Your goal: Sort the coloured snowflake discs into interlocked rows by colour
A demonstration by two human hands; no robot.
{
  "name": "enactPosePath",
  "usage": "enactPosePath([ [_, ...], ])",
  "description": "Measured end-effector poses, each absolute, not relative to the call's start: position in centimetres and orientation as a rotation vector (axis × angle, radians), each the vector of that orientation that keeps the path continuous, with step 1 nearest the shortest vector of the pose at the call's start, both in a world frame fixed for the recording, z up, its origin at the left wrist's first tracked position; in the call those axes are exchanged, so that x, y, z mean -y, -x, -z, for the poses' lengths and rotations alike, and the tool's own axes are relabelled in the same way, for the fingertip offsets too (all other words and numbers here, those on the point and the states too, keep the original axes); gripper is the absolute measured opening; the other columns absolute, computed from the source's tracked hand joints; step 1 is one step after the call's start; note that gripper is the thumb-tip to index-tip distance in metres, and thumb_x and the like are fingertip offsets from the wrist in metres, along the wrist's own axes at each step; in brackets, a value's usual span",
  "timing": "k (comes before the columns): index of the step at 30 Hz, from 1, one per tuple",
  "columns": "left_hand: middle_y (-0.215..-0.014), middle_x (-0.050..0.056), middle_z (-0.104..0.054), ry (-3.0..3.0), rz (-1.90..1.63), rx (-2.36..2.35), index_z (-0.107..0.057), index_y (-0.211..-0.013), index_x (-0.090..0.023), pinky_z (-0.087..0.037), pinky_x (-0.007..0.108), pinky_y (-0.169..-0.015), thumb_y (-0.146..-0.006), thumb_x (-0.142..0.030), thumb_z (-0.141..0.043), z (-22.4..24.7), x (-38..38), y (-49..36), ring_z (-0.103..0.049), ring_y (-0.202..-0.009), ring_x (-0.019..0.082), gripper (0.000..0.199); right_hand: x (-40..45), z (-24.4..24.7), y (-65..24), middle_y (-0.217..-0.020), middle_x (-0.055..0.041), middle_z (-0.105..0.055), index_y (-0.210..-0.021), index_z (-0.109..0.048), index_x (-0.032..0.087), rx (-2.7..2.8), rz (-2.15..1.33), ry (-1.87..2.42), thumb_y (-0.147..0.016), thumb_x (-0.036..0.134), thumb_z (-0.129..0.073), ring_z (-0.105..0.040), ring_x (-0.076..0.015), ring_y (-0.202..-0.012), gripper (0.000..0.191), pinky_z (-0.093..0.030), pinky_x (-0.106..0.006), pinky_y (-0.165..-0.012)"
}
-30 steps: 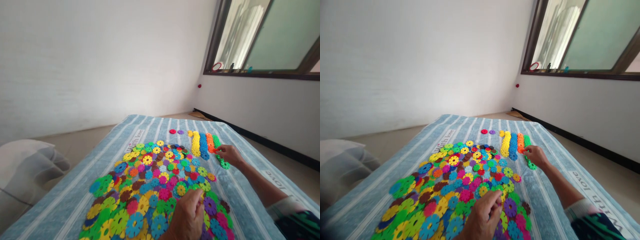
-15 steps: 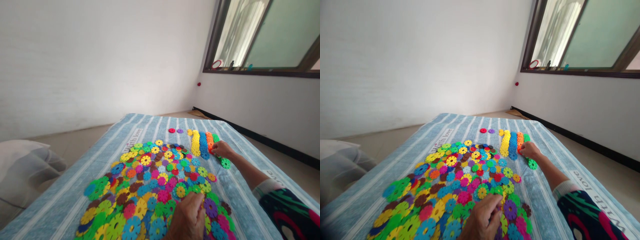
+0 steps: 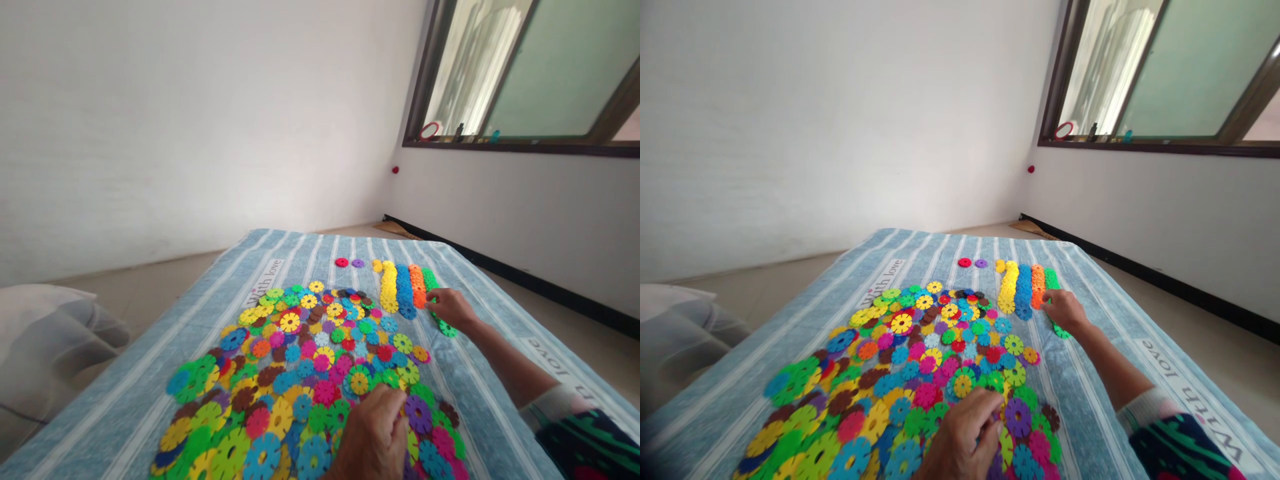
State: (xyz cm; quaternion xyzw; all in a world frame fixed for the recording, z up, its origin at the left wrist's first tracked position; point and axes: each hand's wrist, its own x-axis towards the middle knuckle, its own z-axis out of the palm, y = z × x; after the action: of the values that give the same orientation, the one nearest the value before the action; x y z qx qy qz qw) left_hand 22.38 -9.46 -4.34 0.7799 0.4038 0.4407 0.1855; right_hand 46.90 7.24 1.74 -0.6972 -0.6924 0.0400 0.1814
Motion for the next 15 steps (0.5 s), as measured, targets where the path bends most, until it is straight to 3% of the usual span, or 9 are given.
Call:
enactPosePath([
  [9, -0.069, 0.002, -0.055, -2.217, -1.125, -1.133, -0.054, -0.074, -0.018, -0.039, 0.022, -0.059, -0.068, 0.0, -0.047, 1.7, 10.5, -21.6, -0.054, -0.065, 0.014, 0.02, 1.1, 0.8, -43.6, -0.055, 0.0008, -0.057, -0.074, -0.068, 0.02, 2.015, -0.323, 1.73, -0.078, 0.044, -0.047, -0.054, -0.0156, -0.055, 0.033, -0.036, -0.026, -0.054],
  [15, -0.064, 0.0, -0.052, -2.263, -1.176, -1.219, -0.046, -0.067, -0.02, -0.037, 0.023, -0.056, -0.07, -0.008, -0.05, 1.9, 10.5, -21.6, -0.053, -0.063, 0.013, 0.013, 3.2, 3.2, -43.9, -0.063, 0.0003, -0.066, -0.082, -0.07, 0.022, 1.876, -0.512, 1.74, -0.076, 0.059, -0.047, -0.061, -0.019, -0.06, 0.044, -0.042, -0.027, -0.056],
])
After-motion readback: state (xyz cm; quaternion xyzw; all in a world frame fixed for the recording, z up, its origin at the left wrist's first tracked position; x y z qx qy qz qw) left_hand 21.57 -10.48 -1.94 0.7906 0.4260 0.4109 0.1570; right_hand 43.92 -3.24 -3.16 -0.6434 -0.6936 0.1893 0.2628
